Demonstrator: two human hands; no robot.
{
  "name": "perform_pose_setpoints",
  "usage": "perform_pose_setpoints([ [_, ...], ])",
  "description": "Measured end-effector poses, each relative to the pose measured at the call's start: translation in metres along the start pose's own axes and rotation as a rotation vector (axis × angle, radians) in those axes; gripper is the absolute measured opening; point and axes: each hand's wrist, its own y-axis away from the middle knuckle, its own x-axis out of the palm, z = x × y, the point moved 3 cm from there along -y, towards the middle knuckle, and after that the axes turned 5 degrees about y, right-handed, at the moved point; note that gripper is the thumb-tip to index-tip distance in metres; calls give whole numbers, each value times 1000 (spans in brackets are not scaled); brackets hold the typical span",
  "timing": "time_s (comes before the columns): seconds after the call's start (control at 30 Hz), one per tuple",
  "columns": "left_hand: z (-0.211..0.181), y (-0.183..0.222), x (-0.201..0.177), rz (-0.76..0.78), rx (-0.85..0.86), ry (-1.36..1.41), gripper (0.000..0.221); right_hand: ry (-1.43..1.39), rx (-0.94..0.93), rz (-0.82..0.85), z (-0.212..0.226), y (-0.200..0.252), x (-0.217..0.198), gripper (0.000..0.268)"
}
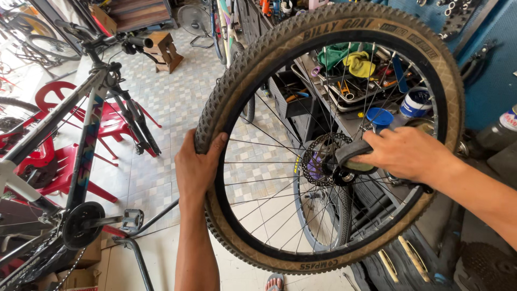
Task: The person wipes a bicycle wheel hub and brake rotor, then picks up and handles various small metal components and tools on a workbench.
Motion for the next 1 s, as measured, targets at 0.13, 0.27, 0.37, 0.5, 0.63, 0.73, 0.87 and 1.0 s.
perform_pose_setpoints([
  [0.13, -7, -1, 1, -3, 14, -2, 58, -79, -19, -24, 12, 12, 12, 64],
  [0.27, -7, 2, -1, -19, 16, -13, 58, -305, 211, -16, 35, 17, 23, 59],
  [0.37, -8, 5, -1, -23, 33, 7, 57, -475, 521, 227, 83, 9, 23, 65],
  [0.5, -9, 8, -3, -36, -10, -21, 58, -833, 783, 155, 140, -48, -5, 79],
  [0.63, -13, 16, -7, -40, 11, 9, 58, -981, 754, -177, 136, -105, -53, 61],
  [0.73, -12, 19, -10, -40, 40, 42, 56, -919, 782, -270, 114, -143, -75, 36],
  [0.87, -11, 22, -12, -32, 27, 39, 55, -754, 811, -529, 97, -160, -78, 16],
  [1.0, -8, 19, -11, -11, -18, 61, 55, -662, 792, -510, 105, -125, -48, 12],
])
